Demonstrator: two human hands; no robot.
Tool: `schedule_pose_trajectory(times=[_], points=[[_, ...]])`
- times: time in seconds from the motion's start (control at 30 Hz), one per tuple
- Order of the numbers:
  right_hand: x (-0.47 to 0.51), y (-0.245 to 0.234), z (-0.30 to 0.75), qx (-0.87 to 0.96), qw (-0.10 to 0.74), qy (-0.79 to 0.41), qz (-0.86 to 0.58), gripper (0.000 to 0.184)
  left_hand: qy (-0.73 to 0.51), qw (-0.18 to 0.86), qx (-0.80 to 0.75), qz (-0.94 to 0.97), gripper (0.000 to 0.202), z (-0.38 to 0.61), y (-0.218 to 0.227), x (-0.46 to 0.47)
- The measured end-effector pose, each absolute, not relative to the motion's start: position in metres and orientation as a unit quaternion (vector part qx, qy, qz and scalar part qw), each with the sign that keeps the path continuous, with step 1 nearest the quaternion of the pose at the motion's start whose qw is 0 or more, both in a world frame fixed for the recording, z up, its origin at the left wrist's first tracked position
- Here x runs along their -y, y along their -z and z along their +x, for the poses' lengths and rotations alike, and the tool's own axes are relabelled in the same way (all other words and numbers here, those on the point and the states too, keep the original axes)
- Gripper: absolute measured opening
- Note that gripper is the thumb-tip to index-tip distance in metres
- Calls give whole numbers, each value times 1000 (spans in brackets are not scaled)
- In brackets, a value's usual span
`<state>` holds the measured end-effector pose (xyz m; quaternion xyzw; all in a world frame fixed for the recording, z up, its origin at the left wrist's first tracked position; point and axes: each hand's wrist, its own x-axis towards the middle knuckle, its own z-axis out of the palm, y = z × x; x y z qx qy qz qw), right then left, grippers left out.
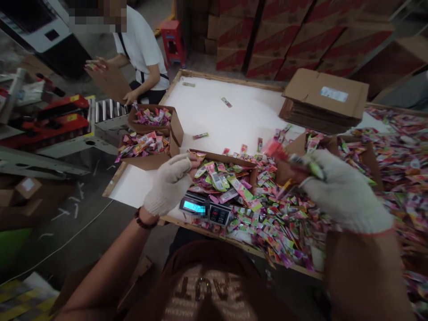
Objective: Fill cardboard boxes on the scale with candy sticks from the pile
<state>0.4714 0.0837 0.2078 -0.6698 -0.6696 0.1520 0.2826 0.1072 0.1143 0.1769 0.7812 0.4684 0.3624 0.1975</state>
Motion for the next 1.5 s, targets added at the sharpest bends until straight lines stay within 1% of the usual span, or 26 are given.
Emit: schedule_pose_trajectory(times=[0.03,0.1,0.13,0.17,0.2,0.27,0.33,0.37,0.43,0.53,0.63,0.7,0.8,0.93,1.0,1.1,1.17,1.23,1.3,1.33,1.4,1.43,1.47,1.5], points=[[-81,-206,475,702,205,-121,-671,25,-331,193,-454,804,23,110,-176,-114],[-75,-198,470,765,72,-87,-635,53,-244,171,-427,854,29,118,-173,-115],[-72,-192,463,794,33,-95,-600,65,-195,152,-415,875,33,123,-172,-115],[-70,-186,454,820,5,-116,-560,71,-150,130,-406,892,36,130,-170,-115],[-68,-180,444,842,-16,-142,-520,72,-111,108,-401,903,37,137,-169,-115],[-68,-170,426,868,-37,-178,-461,64,-61,81,-394,914,31,149,-165,-118],[-69,-166,419,879,-13,-198,-434,55,-38,80,-382,920,25,155,-162,-122],[-70,-167,419,881,19,-212,-423,52,-36,85,-375,922,24,155,-162,-124],[-69,-173,424,866,118,-241,-422,49,-61,90,-370,923,26,151,-166,-128],[-63,-187,431,798,271,-265,-469,43,-161,97,-387,903,28,143,-181,-131],[-58,-198,430,701,372,-234,-562,24,-277,129,-394,867,27,145,-201,-132],[-59,-206,426,657,408,-186,-606,18,-325,156,-392,847,22,155,-214,-132],[-62,-220,414,649,429,-113,-618,14,-340,196,-381,837,16,177,-231,-133],[-67,-237,392,676,483,-119,-544,6,-347,261,-364,824,17,203,-246,-133],[-69,-241,385,702,474,-94,-523,7,-361,303,-357,806,18,210,-252,-132],[-69,-240,385,727,444,5,-524,8,-375,375,-343,775,20,215,-255,-131],[-68,-240,390,732,440,44,-518,8,-379,436,-327,748,24,216,-253,-129],[-64,-243,397,738,431,40,-518,6,-370,504,-305,719,37,219,-246,-127],[-58,-247,408,746,412,18,-523,7,-341,544,-280,713,55,223,-236,-123],[-55,-248,414,749,398,10,-529,7,-324,547,-267,724,61,226,-231,-121],[-49,-249,428,758,356,8,-546,6,-299,519,-238,764,67,230,-222,-117],[-46,-247,435,763,315,10,-564,6,-292,494,-228,787,67,231,-218,-117],[-44,-243,443,766,256,8,-590,7,-287,462,-224,809,66,230,-215,-118],[-42,-239,451,765,177,-2,-619,9,-284,422,-230,830,64,226,-213,-120]])
